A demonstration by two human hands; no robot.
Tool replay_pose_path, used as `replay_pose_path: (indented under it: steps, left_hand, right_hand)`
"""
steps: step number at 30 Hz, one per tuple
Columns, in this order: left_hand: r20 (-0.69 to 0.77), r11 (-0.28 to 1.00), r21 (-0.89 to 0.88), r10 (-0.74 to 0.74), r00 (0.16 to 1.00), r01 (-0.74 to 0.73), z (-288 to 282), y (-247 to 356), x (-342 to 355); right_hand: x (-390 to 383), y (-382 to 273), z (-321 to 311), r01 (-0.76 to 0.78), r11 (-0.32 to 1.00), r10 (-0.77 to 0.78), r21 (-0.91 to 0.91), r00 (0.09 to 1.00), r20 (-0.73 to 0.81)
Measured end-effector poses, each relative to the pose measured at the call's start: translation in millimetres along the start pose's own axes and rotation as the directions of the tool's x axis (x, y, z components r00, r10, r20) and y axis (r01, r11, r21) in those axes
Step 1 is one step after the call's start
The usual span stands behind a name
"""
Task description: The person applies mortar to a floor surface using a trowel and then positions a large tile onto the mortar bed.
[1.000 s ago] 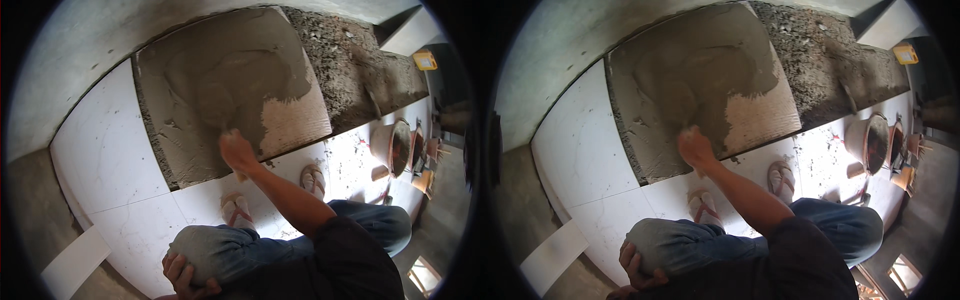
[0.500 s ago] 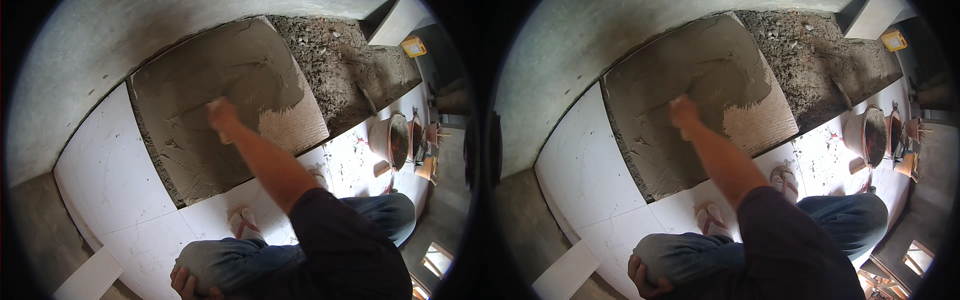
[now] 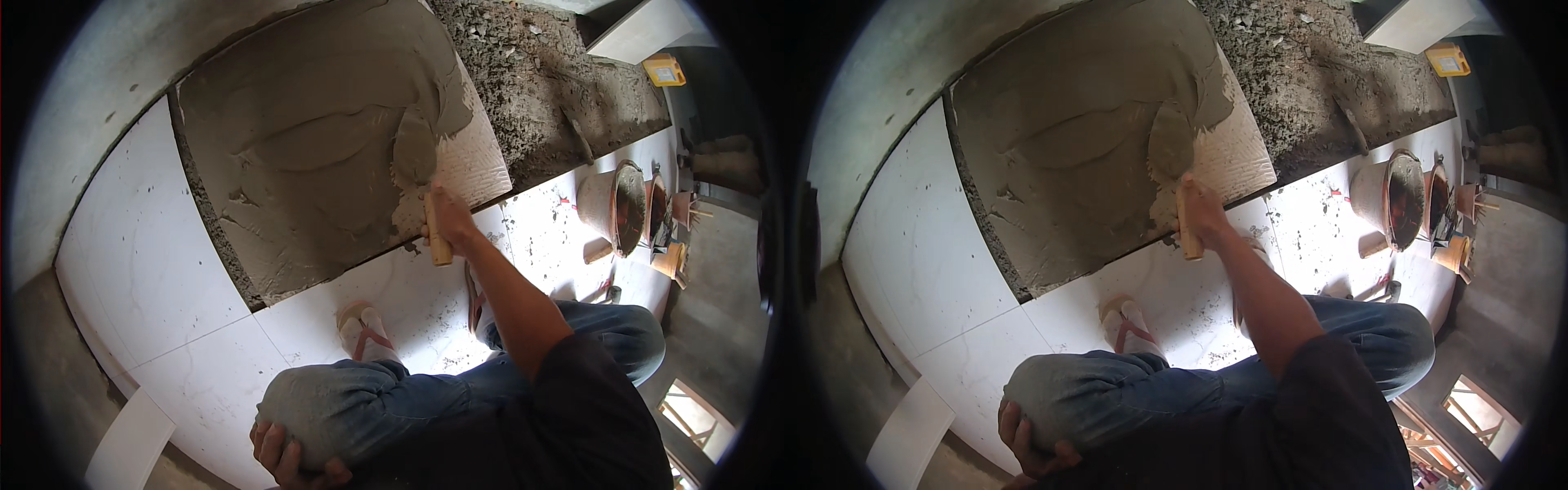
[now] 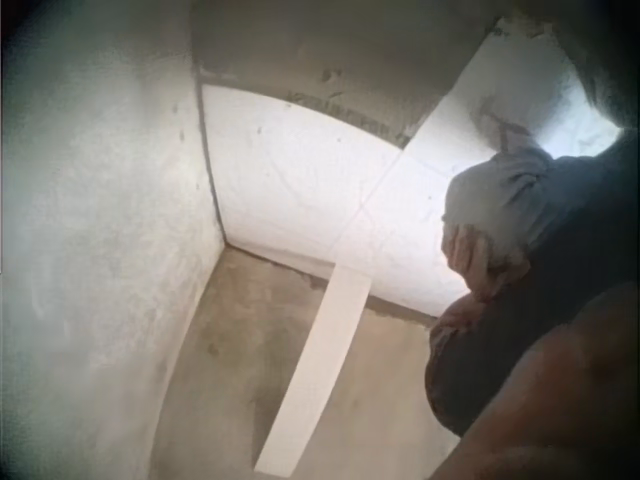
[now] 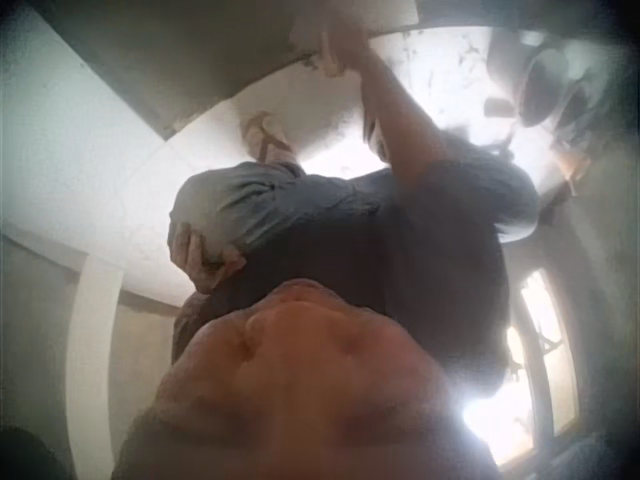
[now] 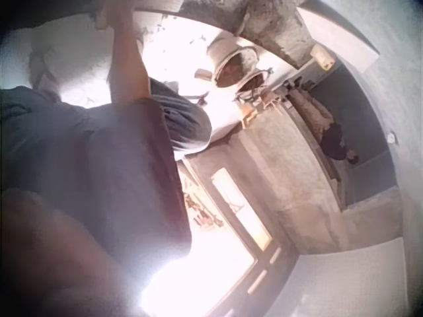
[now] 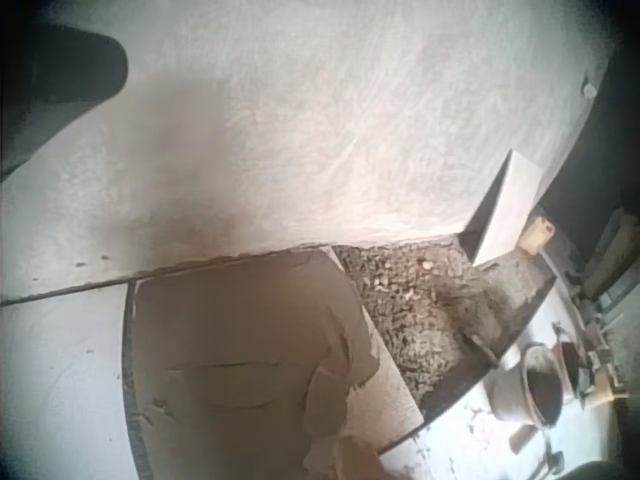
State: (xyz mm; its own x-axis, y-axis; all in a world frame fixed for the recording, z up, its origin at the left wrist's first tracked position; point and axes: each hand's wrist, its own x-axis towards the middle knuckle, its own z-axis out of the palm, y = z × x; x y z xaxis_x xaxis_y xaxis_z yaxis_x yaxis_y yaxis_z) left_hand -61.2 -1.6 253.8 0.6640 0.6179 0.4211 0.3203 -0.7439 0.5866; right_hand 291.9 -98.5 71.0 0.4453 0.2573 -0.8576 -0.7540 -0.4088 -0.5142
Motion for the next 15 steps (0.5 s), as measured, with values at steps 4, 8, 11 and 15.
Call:
replay_pose_path:
  steps: [4, 8, 11, 15]
  left_hand:
    - [0.12, 0.994, -0.05, 0.102, 0.988, -0.096, -5, -1, 3]
    - [0.151, 0.996, -0.014, 0.092, 0.984, -0.091, -12, 4, -1]
    - [0.196, 1.0, -0.029, 0.013, 0.981, -0.007, -18, 7, -4]
    - [0.228, 0.999, -0.033, 0.04, 0.973, -0.033, -28, 4, -7]
  right_hand:
    - [15, 54, 30, 0.147, 0.941, -0.196, -0.304, 0.971, -0.138]
    - [-14, 83, 80, 0.12, 0.88, -0.083, -0.459, 0.991, 0.1]
    - [-45, 73, 95, 0.118, 0.933, -0.07, -0.339, 0.986, 0.15]
    - [-31, 105, 67, 0.359, 0.384, -0.412, -0.85, 0.891, 0.19]
